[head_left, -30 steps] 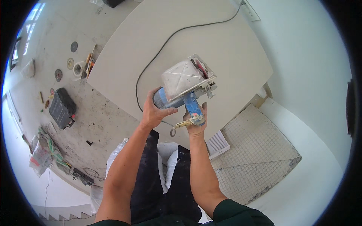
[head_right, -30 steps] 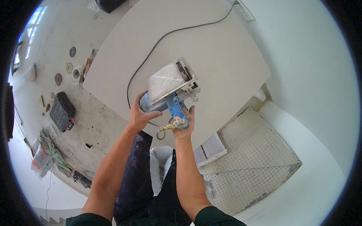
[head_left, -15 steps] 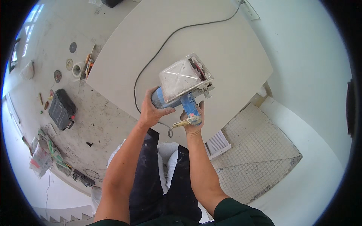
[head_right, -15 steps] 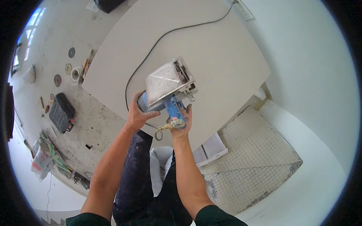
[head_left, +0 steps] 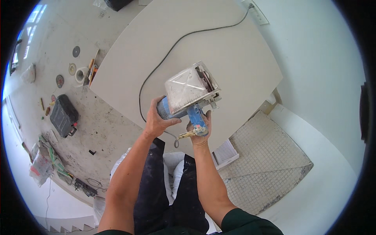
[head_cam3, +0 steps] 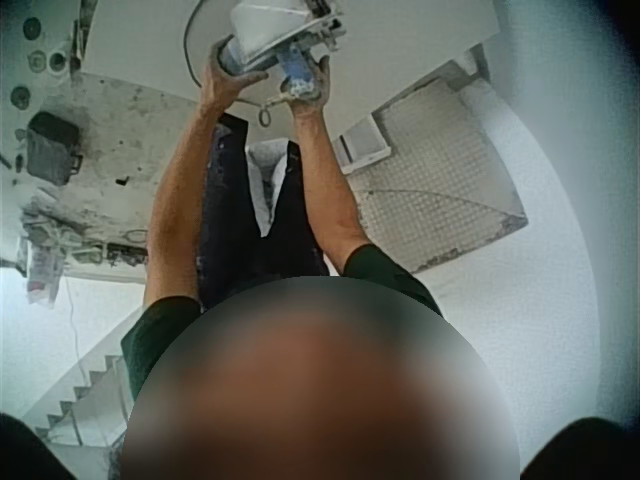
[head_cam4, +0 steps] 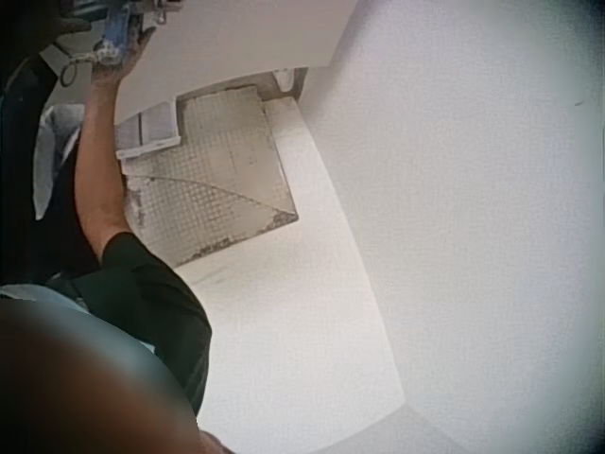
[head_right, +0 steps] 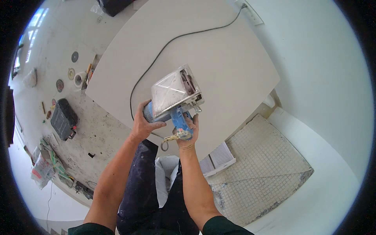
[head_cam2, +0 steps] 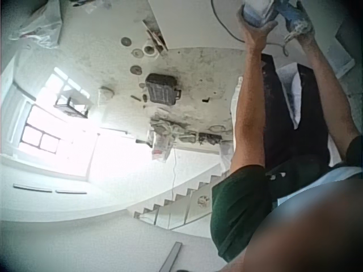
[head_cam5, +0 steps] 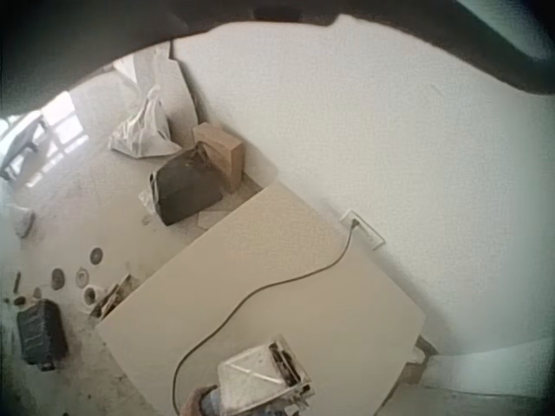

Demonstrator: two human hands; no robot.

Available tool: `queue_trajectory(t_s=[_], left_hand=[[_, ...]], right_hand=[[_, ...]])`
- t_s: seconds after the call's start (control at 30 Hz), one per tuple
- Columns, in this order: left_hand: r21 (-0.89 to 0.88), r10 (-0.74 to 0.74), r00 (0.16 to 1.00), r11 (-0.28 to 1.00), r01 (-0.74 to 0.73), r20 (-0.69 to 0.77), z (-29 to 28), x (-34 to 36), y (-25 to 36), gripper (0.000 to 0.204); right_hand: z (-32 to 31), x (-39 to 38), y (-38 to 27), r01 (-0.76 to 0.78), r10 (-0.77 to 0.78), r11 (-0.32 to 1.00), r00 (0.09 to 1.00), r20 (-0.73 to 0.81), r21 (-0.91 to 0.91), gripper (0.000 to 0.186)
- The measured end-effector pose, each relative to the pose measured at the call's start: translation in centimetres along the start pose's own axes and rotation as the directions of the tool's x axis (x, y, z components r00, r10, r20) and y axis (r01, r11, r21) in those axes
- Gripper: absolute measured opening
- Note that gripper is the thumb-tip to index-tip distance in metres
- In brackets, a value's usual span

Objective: The recorder is disassembling and repairing components of a handheld circular saw.

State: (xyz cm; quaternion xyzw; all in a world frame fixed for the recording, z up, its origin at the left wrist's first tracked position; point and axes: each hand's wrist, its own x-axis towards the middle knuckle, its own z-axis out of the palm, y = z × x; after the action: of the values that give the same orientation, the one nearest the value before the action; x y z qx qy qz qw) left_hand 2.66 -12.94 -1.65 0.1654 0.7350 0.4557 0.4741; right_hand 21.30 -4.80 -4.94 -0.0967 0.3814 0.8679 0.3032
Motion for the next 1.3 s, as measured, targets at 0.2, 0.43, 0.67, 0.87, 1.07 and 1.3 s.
queue_trajectory(t_s=[0.2, 0.43, 0.67, 0.87, 1.07, 1.3], left_hand=[[-0.027, -0.002, 1.0, 1.0, 0.002, 0.0, -0.3, -0.1, -0.1, 0.104], [0.009, -0.008, 1.0, 1.0, 0.008, 0.009, -0.8, -0.2, 0.2, 0.103], [0.024, -0.013, 1.0, 1.0, 0.013, 0.007, -1.1, -0.1, 0.2, 0.104], [0.01, -0.011, 1.0, 1.0, 0.011, -0.013, -0.8, -0.2, -0.5, 0.105], [-0.029, -0.021, 1.0, 0.999, 0.021, 0.001, -0.4, -0.1, -0.2, 0.105], [-0.004, -0.007, 0.999, 1.0, 0.007, -0.032, -0.6, -0.3, -0.9, 0.105]], right_hand=[[-0.5, 0.0, -0.1, 0.023, -0.023, 1.0, 0.998, -0.053, 0.0, 0.079], [-0.5, 0.3, 0.6, -0.002, 0.003, 1.0, 1.0, -0.013, 0.015, 0.077], [0.6, 0.7, 1.4, 0.076, -0.079, 0.997, 0.976, -0.202, -0.023, 0.062], [0.4, 0.6, 1.1, 0.041, -0.051, 0.997, 0.985, -0.165, -0.064, 0.062], [-0.6, 0.2, 0.1, 0.048, -0.051, 0.998, 0.996, -0.07, -0.05, 0.076], [0.5, 0.5, 0.6, 0.093, -0.111, 0.992, 0.97, -0.215, -0.091, 0.073]])
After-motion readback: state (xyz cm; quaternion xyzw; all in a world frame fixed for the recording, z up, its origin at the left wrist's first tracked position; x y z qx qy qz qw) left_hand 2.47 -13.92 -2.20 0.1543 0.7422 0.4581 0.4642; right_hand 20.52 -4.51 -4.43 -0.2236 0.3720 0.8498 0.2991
